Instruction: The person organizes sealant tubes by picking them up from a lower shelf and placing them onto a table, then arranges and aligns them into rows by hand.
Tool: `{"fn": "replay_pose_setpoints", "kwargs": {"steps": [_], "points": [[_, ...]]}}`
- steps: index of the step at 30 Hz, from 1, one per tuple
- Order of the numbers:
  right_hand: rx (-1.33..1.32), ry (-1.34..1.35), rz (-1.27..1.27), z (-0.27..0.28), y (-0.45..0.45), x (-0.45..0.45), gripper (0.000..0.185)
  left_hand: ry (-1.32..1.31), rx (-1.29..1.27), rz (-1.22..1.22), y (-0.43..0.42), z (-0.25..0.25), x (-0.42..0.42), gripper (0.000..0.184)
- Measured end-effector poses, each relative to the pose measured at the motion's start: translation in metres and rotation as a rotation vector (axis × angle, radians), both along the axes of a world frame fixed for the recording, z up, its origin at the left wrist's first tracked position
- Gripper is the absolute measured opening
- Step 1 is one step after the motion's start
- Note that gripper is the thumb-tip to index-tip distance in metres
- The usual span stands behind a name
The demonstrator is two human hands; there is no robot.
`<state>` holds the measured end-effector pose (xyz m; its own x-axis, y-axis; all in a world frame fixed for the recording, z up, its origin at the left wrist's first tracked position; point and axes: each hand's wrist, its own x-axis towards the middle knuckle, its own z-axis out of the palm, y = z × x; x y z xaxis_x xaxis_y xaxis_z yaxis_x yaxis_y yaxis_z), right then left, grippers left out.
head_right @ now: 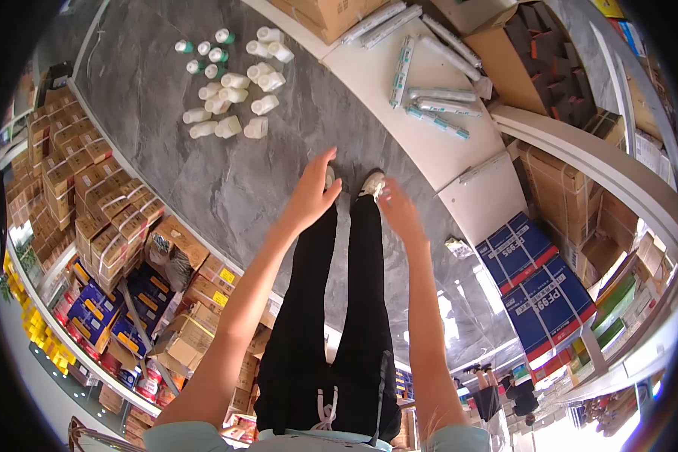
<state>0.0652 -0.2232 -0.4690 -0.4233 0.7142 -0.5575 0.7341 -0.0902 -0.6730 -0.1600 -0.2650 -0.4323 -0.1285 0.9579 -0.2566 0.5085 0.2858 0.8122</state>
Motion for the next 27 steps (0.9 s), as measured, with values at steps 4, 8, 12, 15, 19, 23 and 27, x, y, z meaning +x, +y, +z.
{"fn": "replay_pose_setpoints", "kwargs": {"steps": [4, 8, 12, 15, 19, 23, 27], "points": [[-0.041, 0.028, -0.13, -0.038, 0.029, 0.009, 0.03, -0.054, -0.05, 0.027, 0.01, -0.054, 0.001, 0.052], [-0.063, 0.042, -0.141, -0.087, 0.041, 0.008, 0.028, -0.1, -0.07, 0.038, 0.024, -0.111, 0.01, 0.045], [-0.091, 0.119, -0.193, -0.135, 0.045, 0.008, 0.027, -0.099, -0.042, 0.014, 0.041, -0.168, 0.036, 0.041], [-0.077, 0.17, -0.301, -0.173, 0.05, 0.013, 0.024, -0.013, 0.01, -0.093, 0.063, -0.212, 0.049, 0.04], [-0.074, 0.163, -0.311, -0.228, 0.075, 0.023, 0.026, 0.122, -0.092, -0.208, 0.103, -0.271, 0.058, 0.042], [-0.24, 0.229, -0.449, -0.265, 0.11, 0.024, 0.036, 0.344, -0.145, -0.247, 0.132, -0.295, 0.073, 0.046], [-0.325, 0.293, -0.661, -0.288, 0.135, 0.012, 0.04, 0.203, -0.104, -0.056, 0.146, -0.342, 0.1, 0.045]]}}
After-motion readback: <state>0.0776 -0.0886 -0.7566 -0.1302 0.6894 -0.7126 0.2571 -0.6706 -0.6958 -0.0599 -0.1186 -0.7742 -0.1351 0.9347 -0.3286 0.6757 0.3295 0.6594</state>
